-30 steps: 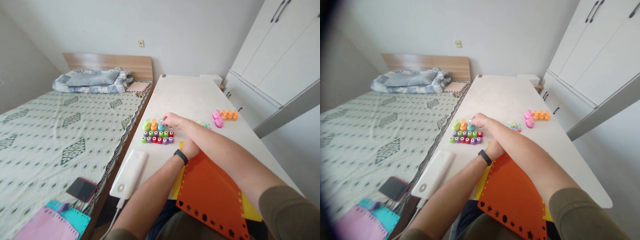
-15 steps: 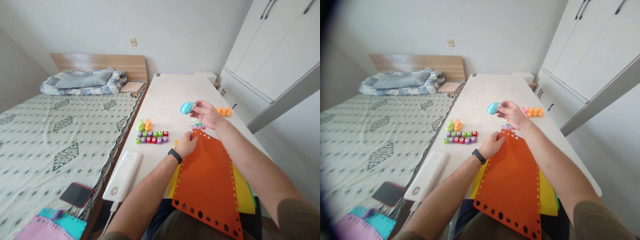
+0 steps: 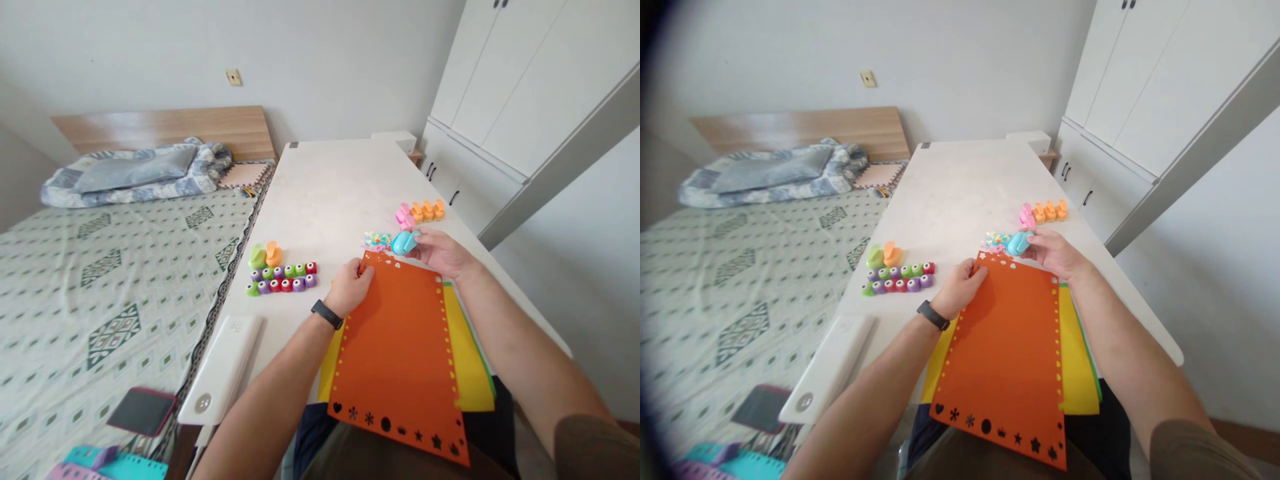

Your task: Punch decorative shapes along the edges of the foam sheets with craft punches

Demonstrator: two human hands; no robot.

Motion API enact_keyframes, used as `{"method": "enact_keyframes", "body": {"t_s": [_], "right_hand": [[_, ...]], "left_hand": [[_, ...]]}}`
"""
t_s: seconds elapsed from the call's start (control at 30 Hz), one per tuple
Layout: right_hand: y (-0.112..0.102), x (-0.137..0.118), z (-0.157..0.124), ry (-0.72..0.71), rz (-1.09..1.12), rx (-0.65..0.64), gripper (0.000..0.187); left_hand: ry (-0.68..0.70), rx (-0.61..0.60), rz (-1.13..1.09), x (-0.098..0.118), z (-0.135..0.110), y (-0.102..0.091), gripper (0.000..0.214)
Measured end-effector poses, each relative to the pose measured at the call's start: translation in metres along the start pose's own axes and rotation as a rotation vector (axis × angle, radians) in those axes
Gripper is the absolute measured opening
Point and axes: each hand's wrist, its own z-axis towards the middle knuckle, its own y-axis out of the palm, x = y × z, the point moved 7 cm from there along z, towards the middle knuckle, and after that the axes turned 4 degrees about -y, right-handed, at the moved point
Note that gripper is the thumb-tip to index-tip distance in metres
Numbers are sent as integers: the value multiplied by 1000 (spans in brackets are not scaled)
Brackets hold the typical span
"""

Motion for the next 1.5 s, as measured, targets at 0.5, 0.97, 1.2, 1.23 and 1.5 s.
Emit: {"method": "enact_keyframes", "body": {"t_s": [0.5,0.97,1.2,1.23,1.5], "right_hand": [[-12,10,-3,18,34,-13,30],[-14,17,-5,67,94,-56,32],[-13,15,-8,87,16,-95,36],[-13,15,-8,87,-3,-102,37],[-9,14,-11,72,-146,-190,41]], "left_hand": [[-18,5,-129,0,1,-5,27],[34,15,-125,-1,3,-4,30],[28,32,-98,-2,4,-5,30],[29,35,-97,-2,4,-5,30],[31,40,-80,1,3,-6,29]]}}
